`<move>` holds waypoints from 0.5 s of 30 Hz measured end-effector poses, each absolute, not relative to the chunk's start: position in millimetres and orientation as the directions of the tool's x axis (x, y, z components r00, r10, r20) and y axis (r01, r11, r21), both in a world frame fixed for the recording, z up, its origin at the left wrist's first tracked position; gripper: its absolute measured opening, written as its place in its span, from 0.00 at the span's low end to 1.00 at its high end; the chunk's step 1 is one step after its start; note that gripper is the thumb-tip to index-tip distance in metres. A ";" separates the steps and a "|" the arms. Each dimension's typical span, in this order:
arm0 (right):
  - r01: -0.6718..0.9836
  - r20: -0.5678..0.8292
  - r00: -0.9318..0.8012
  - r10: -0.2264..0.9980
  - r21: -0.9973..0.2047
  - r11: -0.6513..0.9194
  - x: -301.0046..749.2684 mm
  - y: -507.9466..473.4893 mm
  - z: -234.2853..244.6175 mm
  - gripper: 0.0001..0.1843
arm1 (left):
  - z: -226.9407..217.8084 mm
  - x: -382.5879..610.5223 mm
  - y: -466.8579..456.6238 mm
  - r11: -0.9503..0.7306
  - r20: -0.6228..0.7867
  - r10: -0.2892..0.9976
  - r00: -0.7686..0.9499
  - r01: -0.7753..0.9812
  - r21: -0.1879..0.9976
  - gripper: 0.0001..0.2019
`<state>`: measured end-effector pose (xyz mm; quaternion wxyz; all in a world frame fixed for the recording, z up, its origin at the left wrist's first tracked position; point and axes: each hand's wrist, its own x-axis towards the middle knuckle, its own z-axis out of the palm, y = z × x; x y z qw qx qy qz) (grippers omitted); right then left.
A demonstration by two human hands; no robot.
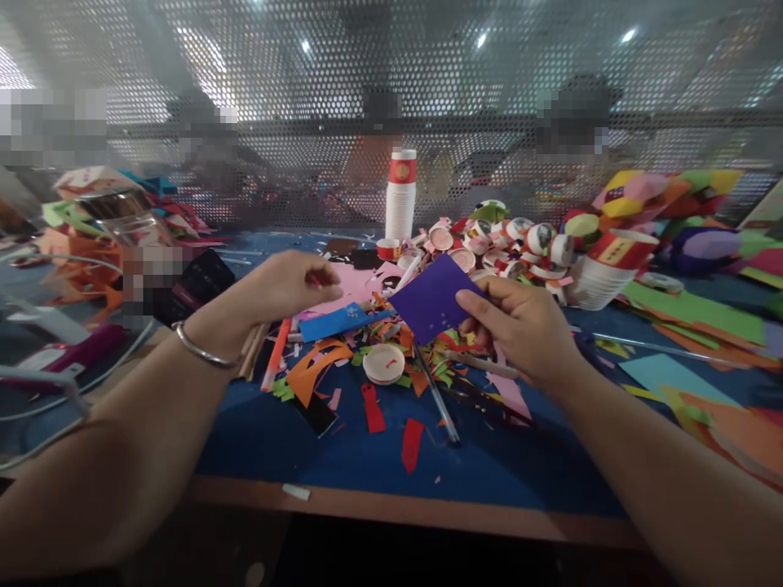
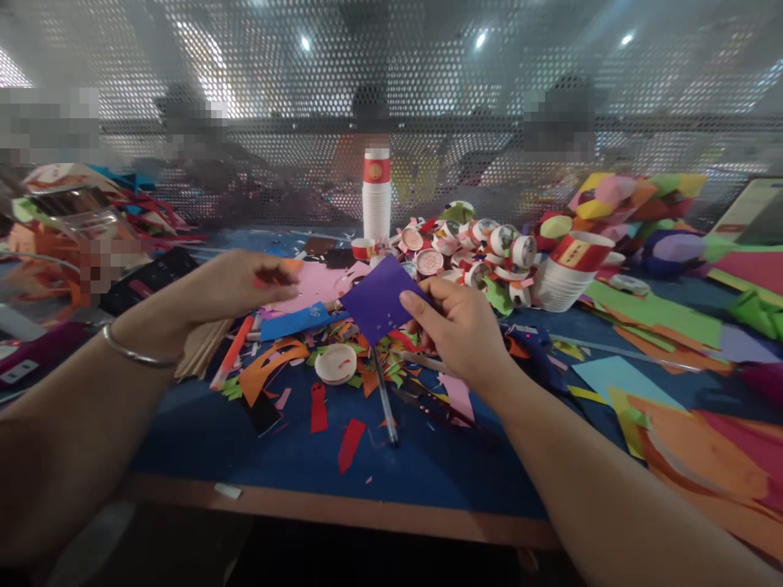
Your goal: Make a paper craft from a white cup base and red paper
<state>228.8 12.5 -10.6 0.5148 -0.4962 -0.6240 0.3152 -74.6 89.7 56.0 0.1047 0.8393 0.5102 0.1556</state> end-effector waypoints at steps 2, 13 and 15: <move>0.301 0.327 0.020 0.945 -0.903 0.306 228.8 13.4 -11.3 0.14 | 46.3 -83.8 94.6 -0.465 -0.020 0.874 0.485 0.848 0.254 0.24; 0.345 0.353 -0.020 0.936 -0.876 0.338 231.7 15.2 -15.8 0.14 | 23.3 -78.3 104.4 -0.422 -0.139 0.878 0.458 0.877 0.229 0.38; 0.344 0.361 -0.024 0.932 -0.872 0.347 231.7 15.3 -15.7 0.14 | 20.6 -79.5 107.2 -0.417 -0.137 0.880 0.455 0.877 0.240 0.36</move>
